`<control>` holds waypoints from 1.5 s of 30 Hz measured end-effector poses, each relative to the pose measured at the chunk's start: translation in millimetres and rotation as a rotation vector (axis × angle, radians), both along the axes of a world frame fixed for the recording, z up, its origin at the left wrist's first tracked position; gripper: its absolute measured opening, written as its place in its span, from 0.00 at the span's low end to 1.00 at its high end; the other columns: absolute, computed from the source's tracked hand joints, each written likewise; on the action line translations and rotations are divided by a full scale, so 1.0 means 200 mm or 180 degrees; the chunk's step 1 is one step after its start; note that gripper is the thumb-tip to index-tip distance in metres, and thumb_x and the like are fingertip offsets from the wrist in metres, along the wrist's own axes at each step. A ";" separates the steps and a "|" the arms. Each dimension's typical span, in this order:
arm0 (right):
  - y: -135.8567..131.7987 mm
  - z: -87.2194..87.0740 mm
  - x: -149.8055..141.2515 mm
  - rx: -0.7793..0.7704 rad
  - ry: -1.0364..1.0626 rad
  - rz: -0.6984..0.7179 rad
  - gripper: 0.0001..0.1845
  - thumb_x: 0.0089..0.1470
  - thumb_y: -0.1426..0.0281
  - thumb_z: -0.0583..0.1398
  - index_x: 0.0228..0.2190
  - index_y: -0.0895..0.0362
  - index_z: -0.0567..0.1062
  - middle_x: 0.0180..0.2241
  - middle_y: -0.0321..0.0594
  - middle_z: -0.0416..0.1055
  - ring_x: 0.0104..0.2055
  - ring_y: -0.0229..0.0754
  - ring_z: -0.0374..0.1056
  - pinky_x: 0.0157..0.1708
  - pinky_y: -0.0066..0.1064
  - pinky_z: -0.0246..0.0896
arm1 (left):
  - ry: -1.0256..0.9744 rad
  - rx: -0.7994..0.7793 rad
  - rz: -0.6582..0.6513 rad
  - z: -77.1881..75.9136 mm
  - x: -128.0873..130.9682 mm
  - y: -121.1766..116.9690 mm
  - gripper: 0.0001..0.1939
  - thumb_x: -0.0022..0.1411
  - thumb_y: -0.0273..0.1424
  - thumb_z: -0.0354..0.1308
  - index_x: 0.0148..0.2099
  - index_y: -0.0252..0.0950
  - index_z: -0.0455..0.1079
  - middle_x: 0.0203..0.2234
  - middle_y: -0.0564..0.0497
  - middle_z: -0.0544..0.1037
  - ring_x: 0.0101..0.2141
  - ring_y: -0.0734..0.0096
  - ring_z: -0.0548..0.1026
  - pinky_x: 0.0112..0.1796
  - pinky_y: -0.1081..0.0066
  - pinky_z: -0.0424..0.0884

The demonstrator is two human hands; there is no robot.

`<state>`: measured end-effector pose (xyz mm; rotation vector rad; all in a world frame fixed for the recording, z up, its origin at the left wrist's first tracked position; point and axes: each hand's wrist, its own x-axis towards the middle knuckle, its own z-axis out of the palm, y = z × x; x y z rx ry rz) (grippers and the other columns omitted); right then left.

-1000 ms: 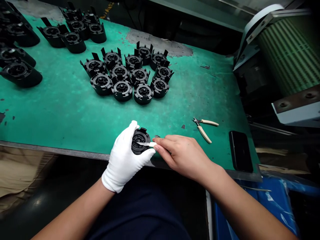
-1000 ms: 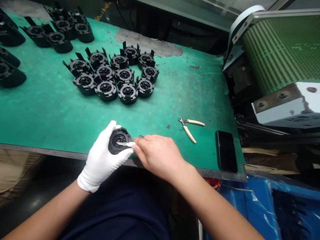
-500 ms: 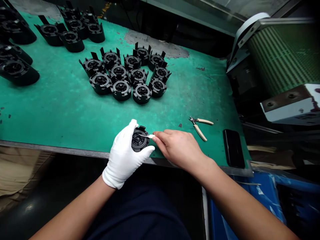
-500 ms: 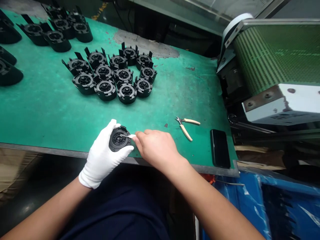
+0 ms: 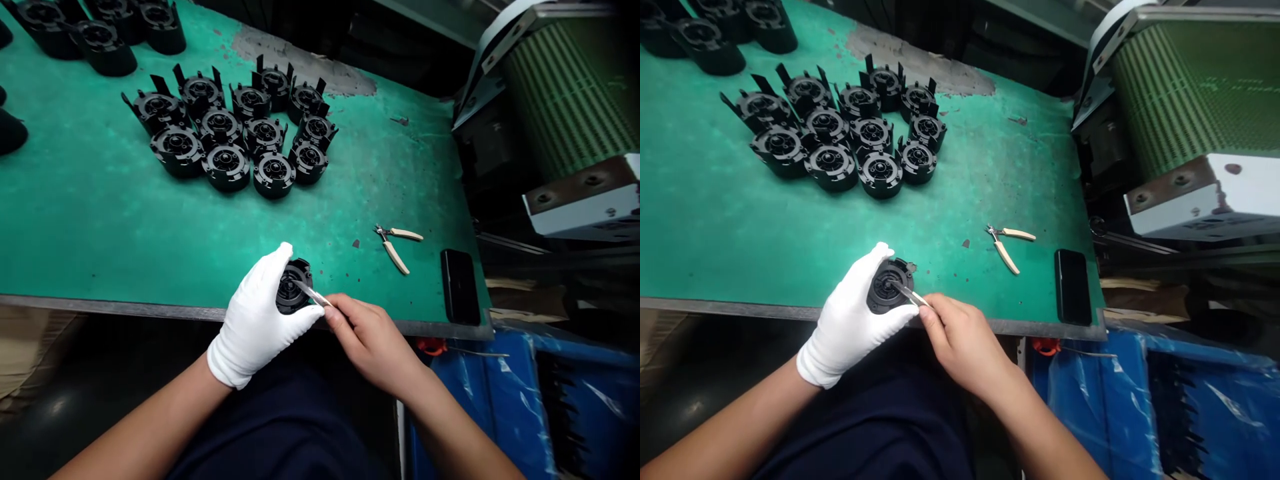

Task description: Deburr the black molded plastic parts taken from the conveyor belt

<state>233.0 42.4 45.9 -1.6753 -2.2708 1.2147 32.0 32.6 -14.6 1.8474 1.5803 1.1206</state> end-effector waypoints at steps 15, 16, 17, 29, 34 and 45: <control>0.00 -0.07 0.00 0.0211 -0.0122 0.0368 0.14 0.73 0.67 0.48 0.45 0.55 0.73 0.41 0.43 0.77 0.42 0.44 0.74 0.42 0.35 0.64 | 0.0089 -0.0072 -0.0042 0.00 0.00 0.01 0.46 0.58 0.45 0.70 0.71 0.38 0.55 0.64 0.40 0.68 0.64 0.53 0.69 0.64 0.56 0.67; 0.01 -0.07 0.01 0.0216 -0.0118 0.0465 0.15 0.73 0.67 0.48 0.45 0.56 0.73 0.42 0.43 0.77 0.43 0.44 0.74 0.43 0.34 0.64 | 0.0095 -0.0092 -0.0075 0.01 -0.01 0.01 0.46 0.58 0.45 0.70 0.71 0.38 0.55 0.65 0.40 0.68 0.64 0.53 0.68 0.65 0.56 0.66; 0.02 -0.06 0.01 0.0225 -0.0136 0.0569 0.15 0.72 0.67 0.48 0.46 0.56 0.73 0.43 0.43 0.77 0.44 0.45 0.74 0.43 0.34 0.64 | 0.0103 -0.0114 -0.0113 0.01 -0.01 0.01 0.46 0.58 0.46 0.70 0.71 0.38 0.55 0.65 0.40 0.68 0.64 0.53 0.68 0.65 0.56 0.66; 0.12 0.04 0.03 0.0631 -0.0793 0.0943 0.15 0.72 0.65 0.50 0.49 0.54 0.75 0.43 0.41 0.79 0.42 0.45 0.76 0.38 0.34 0.62 | 0.0094 -0.0094 -0.0191 0.00 -0.01 0.02 0.46 0.58 0.46 0.70 0.71 0.38 0.55 0.65 0.39 0.67 0.64 0.51 0.68 0.64 0.53 0.68; 0.13 0.07 0.02 0.0632 -0.0887 0.1019 0.14 0.72 0.65 0.50 0.45 0.55 0.74 0.39 0.41 0.78 0.39 0.45 0.75 0.36 0.33 0.60 | 0.0113 -0.0057 -0.0220 0.00 -0.01 0.02 0.46 0.58 0.45 0.69 0.71 0.38 0.54 0.65 0.40 0.67 0.64 0.51 0.68 0.64 0.53 0.68; 0.17 0.12 0.05 0.0428 -0.0985 0.1354 0.14 0.71 0.64 0.51 0.42 0.51 0.76 0.35 0.38 0.79 0.35 0.44 0.75 0.32 0.33 0.56 | 0.0169 -0.0057 -0.0205 0.02 -0.01 0.02 0.47 0.58 0.47 0.69 0.71 0.36 0.53 0.66 0.38 0.66 0.65 0.54 0.66 0.65 0.56 0.65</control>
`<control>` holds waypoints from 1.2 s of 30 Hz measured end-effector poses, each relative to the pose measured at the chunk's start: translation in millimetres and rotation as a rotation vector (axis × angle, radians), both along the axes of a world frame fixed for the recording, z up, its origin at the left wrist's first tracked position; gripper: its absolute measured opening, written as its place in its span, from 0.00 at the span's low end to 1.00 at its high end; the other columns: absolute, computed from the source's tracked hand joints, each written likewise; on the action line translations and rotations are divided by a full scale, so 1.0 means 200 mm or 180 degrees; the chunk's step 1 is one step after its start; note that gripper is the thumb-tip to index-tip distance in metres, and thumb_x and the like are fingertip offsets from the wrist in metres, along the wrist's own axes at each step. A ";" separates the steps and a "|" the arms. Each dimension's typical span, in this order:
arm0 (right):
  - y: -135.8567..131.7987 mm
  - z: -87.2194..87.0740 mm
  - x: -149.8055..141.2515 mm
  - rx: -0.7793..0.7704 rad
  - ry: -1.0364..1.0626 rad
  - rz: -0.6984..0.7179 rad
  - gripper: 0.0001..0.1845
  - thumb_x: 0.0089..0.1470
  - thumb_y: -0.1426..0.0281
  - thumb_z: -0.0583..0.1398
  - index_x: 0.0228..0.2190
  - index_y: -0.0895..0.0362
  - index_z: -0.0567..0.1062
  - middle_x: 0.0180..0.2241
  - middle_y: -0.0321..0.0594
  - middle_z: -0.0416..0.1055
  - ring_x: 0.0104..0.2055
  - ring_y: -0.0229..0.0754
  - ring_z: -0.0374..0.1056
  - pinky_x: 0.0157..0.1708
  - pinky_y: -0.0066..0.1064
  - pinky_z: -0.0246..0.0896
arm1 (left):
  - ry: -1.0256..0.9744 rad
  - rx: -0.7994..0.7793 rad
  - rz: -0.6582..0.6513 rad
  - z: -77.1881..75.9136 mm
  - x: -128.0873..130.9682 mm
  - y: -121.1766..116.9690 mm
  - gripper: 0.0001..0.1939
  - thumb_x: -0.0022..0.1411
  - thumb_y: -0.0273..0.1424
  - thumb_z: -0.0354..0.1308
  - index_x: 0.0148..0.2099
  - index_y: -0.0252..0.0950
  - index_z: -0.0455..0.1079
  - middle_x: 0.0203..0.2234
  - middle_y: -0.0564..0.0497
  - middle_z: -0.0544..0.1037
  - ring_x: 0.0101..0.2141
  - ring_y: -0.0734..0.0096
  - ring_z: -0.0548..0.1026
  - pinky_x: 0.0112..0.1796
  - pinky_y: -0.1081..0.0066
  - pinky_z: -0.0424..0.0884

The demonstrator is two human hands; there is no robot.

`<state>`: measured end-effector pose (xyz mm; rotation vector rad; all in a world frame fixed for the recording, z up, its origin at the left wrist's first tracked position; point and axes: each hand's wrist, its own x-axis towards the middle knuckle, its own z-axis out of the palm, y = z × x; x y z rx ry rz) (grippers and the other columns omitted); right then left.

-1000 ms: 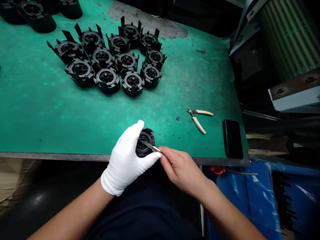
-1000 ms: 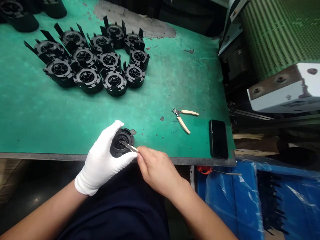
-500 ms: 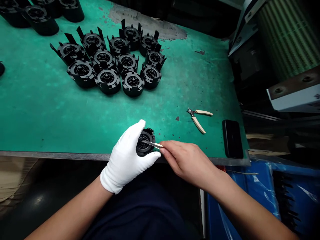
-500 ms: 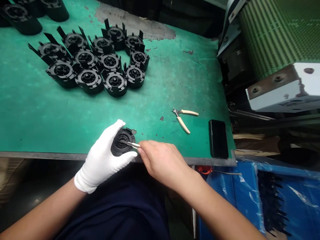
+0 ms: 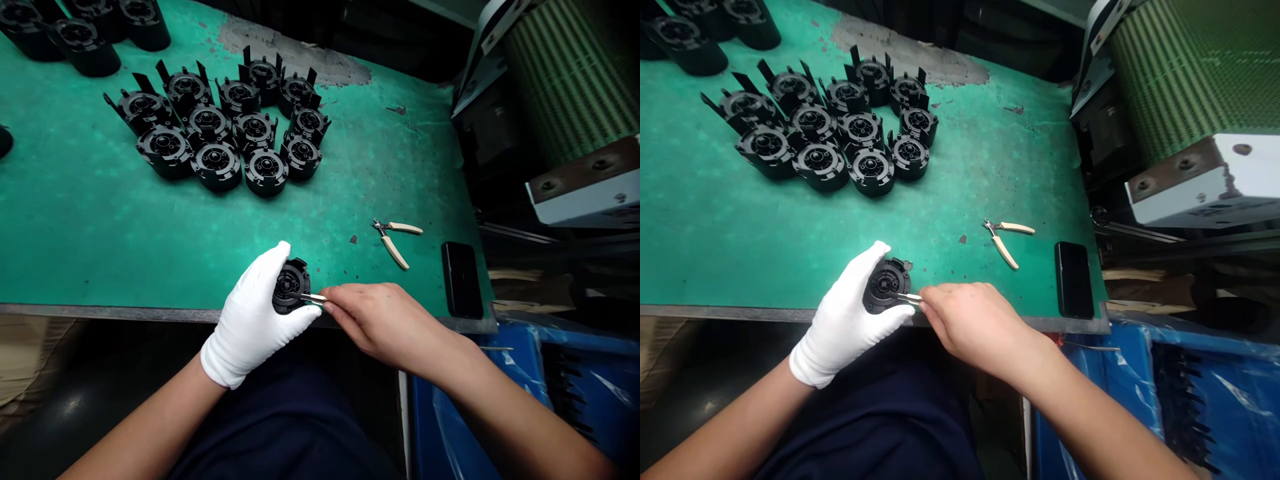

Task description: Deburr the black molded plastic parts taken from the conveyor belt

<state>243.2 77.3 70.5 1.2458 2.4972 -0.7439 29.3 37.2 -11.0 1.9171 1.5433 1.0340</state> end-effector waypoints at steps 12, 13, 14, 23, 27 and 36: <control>-0.09 -0.10 0.16 0.0142 0.1218 -0.1056 0.15 0.72 0.64 0.53 0.52 0.51 0.76 0.51 0.40 0.79 0.50 0.44 0.75 0.49 0.33 0.68 | -0.0018 0.0369 0.0138 0.00 0.04 -0.09 0.13 0.59 0.33 0.70 0.30 0.37 0.69 0.67 0.44 0.62 0.65 0.49 0.65 0.63 0.49 0.66; -0.09 -0.11 0.18 0.0157 0.1253 -0.1054 0.16 0.72 0.64 0.54 0.54 0.51 0.76 0.52 0.39 0.78 0.52 0.44 0.75 0.52 0.33 0.68 | -0.0016 0.0365 0.0146 0.00 0.04 -0.09 0.12 0.60 0.33 0.70 0.30 0.37 0.70 0.66 0.44 0.63 0.65 0.49 0.66 0.63 0.50 0.66; -0.09 -0.12 0.18 0.0180 0.1234 -0.1042 0.17 0.72 0.64 0.54 0.55 0.50 0.76 0.53 0.38 0.78 0.53 0.43 0.74 0.53 0.33 0.68 | 0.0002 0.0343 0.0177 0.01 0.04 -0.09 0.10 0.60 0.33 0.70 0.36 0.38 0.72 0.66 0.42 0.63 0.65 0.50 0.66 0.63 0.50 0.66; 0.04 -0.10 0.09 0.0733 0.0354 -0.0203 0.20 0.72 0.61 0.51 0.58 0.47 0.74 0.40 0.36 0.80 0.39 0.43 0.77 0.32 0.33 0.62 | 0.0360 -0.0066 0.0370 -0.02 0.01 -0.06 0.54 0.56 0.50 0.70 0.74 0.36 0.48 0.66 0.36 0.65 0.65 0.45 0.65 0.65 0.47 0.63; 0.11 -0.06 0.04 0.1109 0.0012 0.0109 0.19 0.71 0.60 0.51 0.56 0.45 0.76 0.32 0.34 0.78 0.32 0.42 0.74 0.24 0.35 0.46 | 0.0406 -0.0029 0.0371 -0.03 0.01 -0.06 0.52 0.56 0.50 0.70 0.73 0.36 0.50 0.64 0.37 0.67 0.64 0.46 0.67 0.64 0.48 0.64; 0.07 -0.02 0.06 0.0589 0.0077 0.0088 0.19 0.72 0.62 0.51 0.55 0.48 0.76 0.38 0.36 0.81 0.37 0.44 0.78 0.29 0.32 0.60 | 0.0386 0.0105 0.0307 -0.03 0.01 -0.06 0.49 0.56 0.49 0.70 0.71 0.34 0.54 0.63 0.37 0.68 0.64 0.48 0.66 0.65 0.49 0.64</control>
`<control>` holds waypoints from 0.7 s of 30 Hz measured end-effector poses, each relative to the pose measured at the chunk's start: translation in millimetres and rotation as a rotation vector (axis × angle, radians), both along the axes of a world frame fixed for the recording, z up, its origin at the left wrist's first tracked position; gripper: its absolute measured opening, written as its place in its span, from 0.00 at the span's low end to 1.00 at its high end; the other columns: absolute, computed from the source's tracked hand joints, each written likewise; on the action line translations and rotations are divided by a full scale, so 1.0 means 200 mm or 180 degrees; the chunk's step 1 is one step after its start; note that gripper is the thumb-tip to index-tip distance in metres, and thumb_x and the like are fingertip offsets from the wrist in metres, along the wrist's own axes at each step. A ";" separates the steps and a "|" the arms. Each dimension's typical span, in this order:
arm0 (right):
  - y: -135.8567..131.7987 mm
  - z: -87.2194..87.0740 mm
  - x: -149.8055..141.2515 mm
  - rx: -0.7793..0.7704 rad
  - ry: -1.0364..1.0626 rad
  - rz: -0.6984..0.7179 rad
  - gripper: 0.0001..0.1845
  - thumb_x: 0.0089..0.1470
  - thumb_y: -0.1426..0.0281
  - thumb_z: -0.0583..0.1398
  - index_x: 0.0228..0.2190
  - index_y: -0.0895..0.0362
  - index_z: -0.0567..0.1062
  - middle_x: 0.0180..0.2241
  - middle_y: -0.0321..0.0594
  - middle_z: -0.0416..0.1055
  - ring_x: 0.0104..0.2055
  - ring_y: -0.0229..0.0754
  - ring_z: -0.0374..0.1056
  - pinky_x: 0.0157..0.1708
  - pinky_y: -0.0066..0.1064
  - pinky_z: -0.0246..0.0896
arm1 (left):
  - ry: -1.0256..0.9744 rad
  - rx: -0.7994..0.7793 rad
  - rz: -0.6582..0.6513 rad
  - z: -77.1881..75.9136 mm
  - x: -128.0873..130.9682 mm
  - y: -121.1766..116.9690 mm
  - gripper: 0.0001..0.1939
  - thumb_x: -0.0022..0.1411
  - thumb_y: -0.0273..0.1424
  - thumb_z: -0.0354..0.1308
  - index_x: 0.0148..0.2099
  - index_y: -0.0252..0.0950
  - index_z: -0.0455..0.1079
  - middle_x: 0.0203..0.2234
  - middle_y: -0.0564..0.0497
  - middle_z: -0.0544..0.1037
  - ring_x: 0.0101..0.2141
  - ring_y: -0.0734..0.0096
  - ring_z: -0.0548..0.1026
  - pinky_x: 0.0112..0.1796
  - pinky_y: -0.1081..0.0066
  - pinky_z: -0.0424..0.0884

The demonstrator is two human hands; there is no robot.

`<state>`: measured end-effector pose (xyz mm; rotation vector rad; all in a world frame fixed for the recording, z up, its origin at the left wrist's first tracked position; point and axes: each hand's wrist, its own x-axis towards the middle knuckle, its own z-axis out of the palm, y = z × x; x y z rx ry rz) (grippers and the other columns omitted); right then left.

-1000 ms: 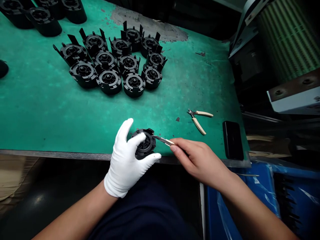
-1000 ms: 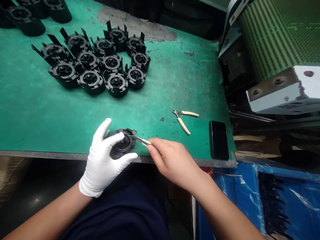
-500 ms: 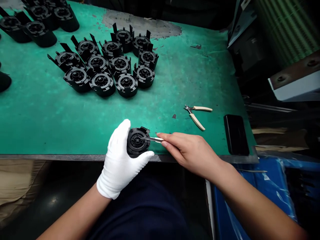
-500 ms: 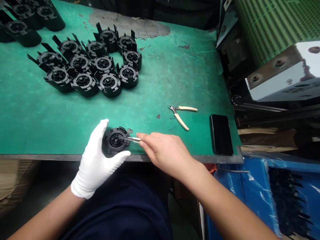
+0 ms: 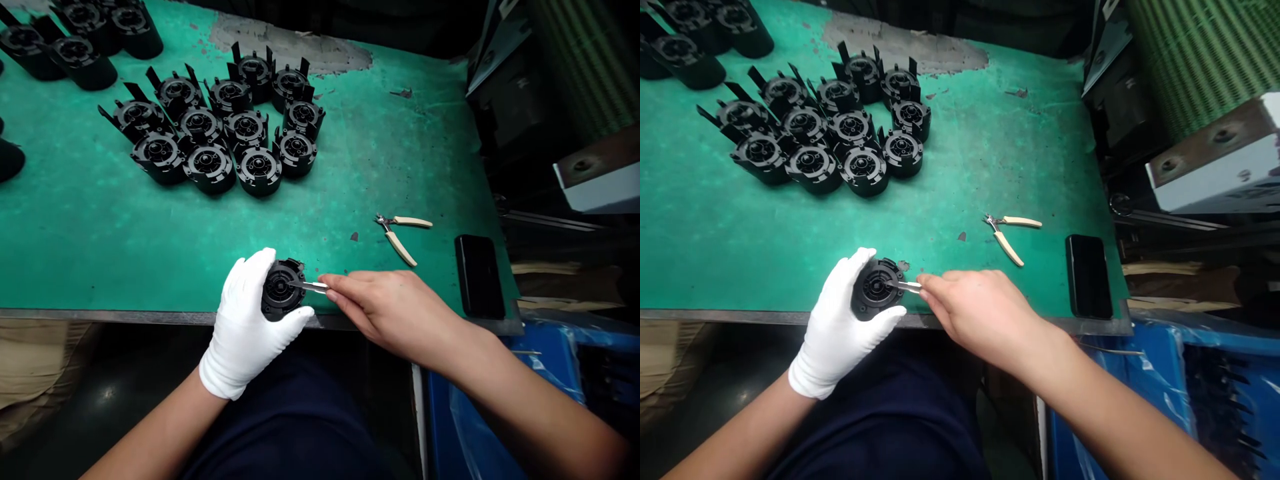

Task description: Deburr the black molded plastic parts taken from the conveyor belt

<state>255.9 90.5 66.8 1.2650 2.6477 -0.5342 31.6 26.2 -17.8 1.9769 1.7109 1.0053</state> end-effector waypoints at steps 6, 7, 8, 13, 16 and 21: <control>-0.16 -0.04 0.01 -0.0456 0.0198 -0.0417 0.19 0.72 0.63 0.50 0.56 0.48 0.75 0.46 0.38 0.82 0.44 0.46 0.79 0.43 0.36 0.73 | -0.0036 0.0076 -0.0021 0.01 0.00 0.01 0.46 0.58 0.46 0.70 0.71 0.36 0.55 0.63 0.38 0.68 0.64 0.49 0.66 0.65 0.47 0.62; -0.17 -0.05 0.01 -0.0406 0.0254 -0.0477 0.19 0.72 0.63 0.51 0.57 0.48 0.75 0.47 0.38 0.81 0.45 0.46 0.79 0.45 0.36 0.73 | -0.0048 0.0077 -0.0027 0.01 0.00 0.01 0.46 0.58 0.46 0.70 0.71 0.36 0.55 0.63 0.38 0.68 0.64 0.49 0.66 0.66 0.47 0.62; -0.17 -0.06 0.02 -0.0316 0.0302 -0.0547 0.19 0.72 0.63 0.51 0.57 0.48 0.75 0.48 0.38 0.81 0.45 0.47 0.79 0.46 0.37 0.73 | -0.0063 0.0075 -0.0038 0.01 0.00 0.01 0.46 0.58 0.46 0.70 0.71 0.36 0.55 0.63 0.38 0.68 0.64 0.49 0.66 0.66 0.47 0.62; -0.19 -0.08 0.00 -0.0104 0.0214 -0.0684 0.21 0.72 0.62 0.51 0.60 0.49 0.73 0.47 0.42 0.81 0.45 0.50 0.79 0.44 0.40 0.74 | -0.0081 0.0112 -0.0023 0.00 0.00 0.01 0.46 0.58 0.47 0.70 0.71 0.35 0.55 0.63 0.38 0.69 0.64 0.49 0.66 0.65 0.48 0.63; -0.21 -0.08 -0.02 -0.0352 0.0234 -0.0648 0.22 0.73 0.63 0.50 0.61 0.50 0.71 0.47 0.42 0.81 0.45 0.50 0.79 0.44 0.40 0.74 | -0.0066 0.0190 0.0010 0.00 0.00 0.01 0.46 0.58 0.48 0.70 0.70 0.36 0.56 0.61 0.39 0.71 0.62 0.50 0.69 0.64 0.50 0.64; -0.20 -0.08 -0.04 -0.0665 0.0444 -0.0590 0.21 0.72 0.63 0.50 0.60 0.50 0.72 0.51 0.41 0.80 0.50 0.50 0.77 0.49 0.40 0.71 | -0.0107 0.0181 0.0036 0.00 0.01 0.00 0.46 0.56 0.48 0.71 0.70 0.36 0.58 0.60 0.39 0.72 0.61 0.49 0.71 0.63 0.50 0.66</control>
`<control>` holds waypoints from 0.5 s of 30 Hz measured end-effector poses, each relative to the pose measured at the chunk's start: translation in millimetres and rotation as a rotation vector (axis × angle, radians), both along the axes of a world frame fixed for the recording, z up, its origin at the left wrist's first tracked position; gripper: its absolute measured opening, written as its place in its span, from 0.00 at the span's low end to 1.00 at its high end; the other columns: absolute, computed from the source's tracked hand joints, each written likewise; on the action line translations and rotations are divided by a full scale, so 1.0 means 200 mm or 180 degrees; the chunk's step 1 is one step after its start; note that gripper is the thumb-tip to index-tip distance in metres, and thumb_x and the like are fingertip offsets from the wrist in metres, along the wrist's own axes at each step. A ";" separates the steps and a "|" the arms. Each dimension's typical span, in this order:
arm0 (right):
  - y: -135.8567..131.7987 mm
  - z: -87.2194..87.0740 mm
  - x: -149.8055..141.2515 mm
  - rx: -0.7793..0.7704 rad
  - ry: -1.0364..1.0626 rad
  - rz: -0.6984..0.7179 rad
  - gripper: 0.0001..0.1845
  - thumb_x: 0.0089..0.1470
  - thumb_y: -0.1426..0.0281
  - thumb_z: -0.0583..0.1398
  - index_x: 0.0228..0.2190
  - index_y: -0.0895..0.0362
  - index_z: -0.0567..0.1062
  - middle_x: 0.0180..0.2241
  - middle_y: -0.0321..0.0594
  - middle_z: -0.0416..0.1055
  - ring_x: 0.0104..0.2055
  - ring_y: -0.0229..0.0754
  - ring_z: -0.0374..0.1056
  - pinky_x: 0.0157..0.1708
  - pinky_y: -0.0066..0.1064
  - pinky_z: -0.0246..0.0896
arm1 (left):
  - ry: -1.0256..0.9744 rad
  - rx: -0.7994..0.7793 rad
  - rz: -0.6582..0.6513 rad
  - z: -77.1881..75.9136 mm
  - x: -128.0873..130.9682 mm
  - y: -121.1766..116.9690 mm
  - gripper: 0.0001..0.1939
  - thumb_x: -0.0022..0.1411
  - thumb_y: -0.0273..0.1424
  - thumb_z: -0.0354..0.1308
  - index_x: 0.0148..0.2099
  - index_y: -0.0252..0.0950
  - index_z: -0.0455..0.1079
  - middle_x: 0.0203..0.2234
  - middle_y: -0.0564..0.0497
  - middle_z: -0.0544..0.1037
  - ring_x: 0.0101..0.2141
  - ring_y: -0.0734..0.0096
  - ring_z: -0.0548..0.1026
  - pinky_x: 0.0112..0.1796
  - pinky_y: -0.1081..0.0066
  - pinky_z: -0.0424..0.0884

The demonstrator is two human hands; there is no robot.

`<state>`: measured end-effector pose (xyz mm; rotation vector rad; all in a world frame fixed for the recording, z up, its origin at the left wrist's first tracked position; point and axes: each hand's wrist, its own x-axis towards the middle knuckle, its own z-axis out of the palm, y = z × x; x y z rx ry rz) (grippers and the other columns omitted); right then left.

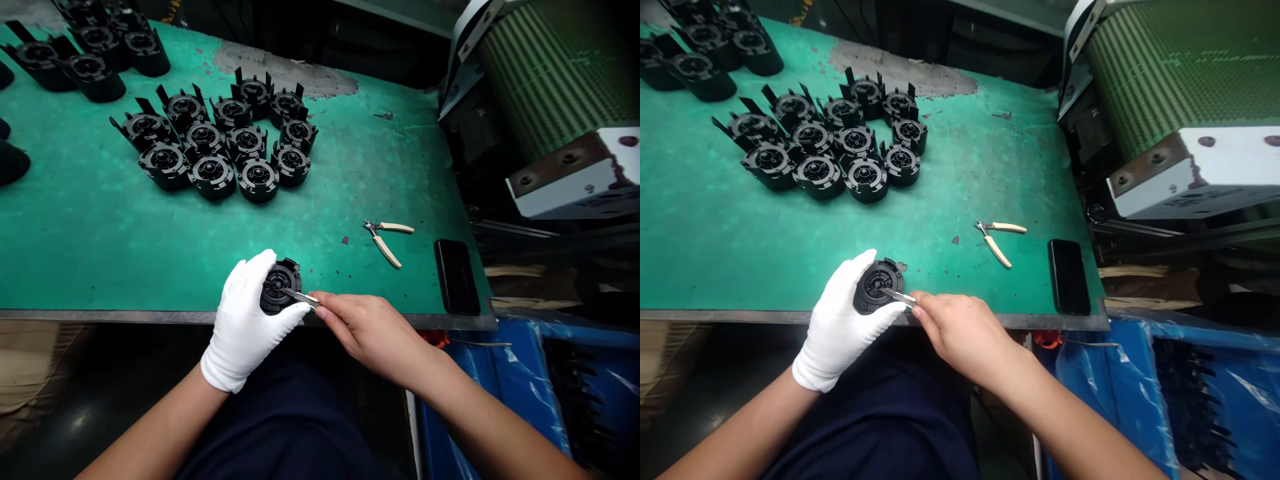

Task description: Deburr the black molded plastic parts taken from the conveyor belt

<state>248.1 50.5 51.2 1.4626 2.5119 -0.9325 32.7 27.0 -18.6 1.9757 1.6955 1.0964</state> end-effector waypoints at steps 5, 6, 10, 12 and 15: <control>0.07 0.01 0.03 -0.0190 0.0213 0.0007 0.19 0.71 0.63 0.52 0.56 0.47 0.76 0.49 0.39 0.81 0.49 0.50 0.77 0.48 0.38 0.69 | -0.0120 -0.0092 0.0013 0.00 -0.01 0.00 0.45 0.56 0.47 0.72 0.69 0.37 0.60 0.61 0.41 0.72 0.60 0.52 0.72 0.63 0.53 0.68; 0.07 0.01 0.04 -0.0237 0.0361 -0.0077 0.18 0.71 0.63 0.52 0.54 0.46 0.77 0.48 0.38 0.81 0.48 0.49 0.77 0.48 0.37 0.68 | -0.0115 -0.0094 0.0039 0.00 0.00 0.00 0.45 0.56 0.48 0.72 0.69 0.37 0.60 0.61 0.41 0.72 0.60 0.52 0.72 0.63 0.54 0.68; -0.01 -0.07 -0.01 -0.0465 0.1417 -0.1056 0.18 0.72 0.60 0.52 0.53 0.48 0.77 0.41 0.36 0.80 0.42 0.42 0.75 0.43 0.31 0.66 | -0.0192 -0.0216 0.0196 0.01 0.02 -0.03 0.47 0.57 0.49 0.70 0.71 0.37 0.57 0.65 0.40 0.68 0.64 0.52 0.68 0.65 0.54 0.64; -0.06 -0.15 -0.08 -0.0616 0.1984 -0.1566 0.20 0.72 0.58 0.51 0.56 0.51 0.74 0.35 0.35 0.77 0.36 0.40 0.73 0.39 0.30 0.66 | -0.0311 -0.0411 0.0312 0.03 0.04 -0.08 0.46 0.62 0.47 0.67 0.73 0.38 0.52 0.68 0.40 0.62 0.67 0.52 0.64 0.67 0.53 0.62; -0.04 -0.24 -0.18 -0.0560 0.2391 -0.2033 0.22 0.71 0.57 0.52 0.59 0.52 0.71 0.36 0.36 0.76 0.32 0.38 0.71 0.34 0.29 0.66 | -0.0400 -0.0748 0.0286 0.07 0.06 -0.18 0.43 0.68 0.42 0.61 0.76 0.41 0.45 0.71 0.42 0.57 0.69 0.54 0.60 0.68 0.52 0.59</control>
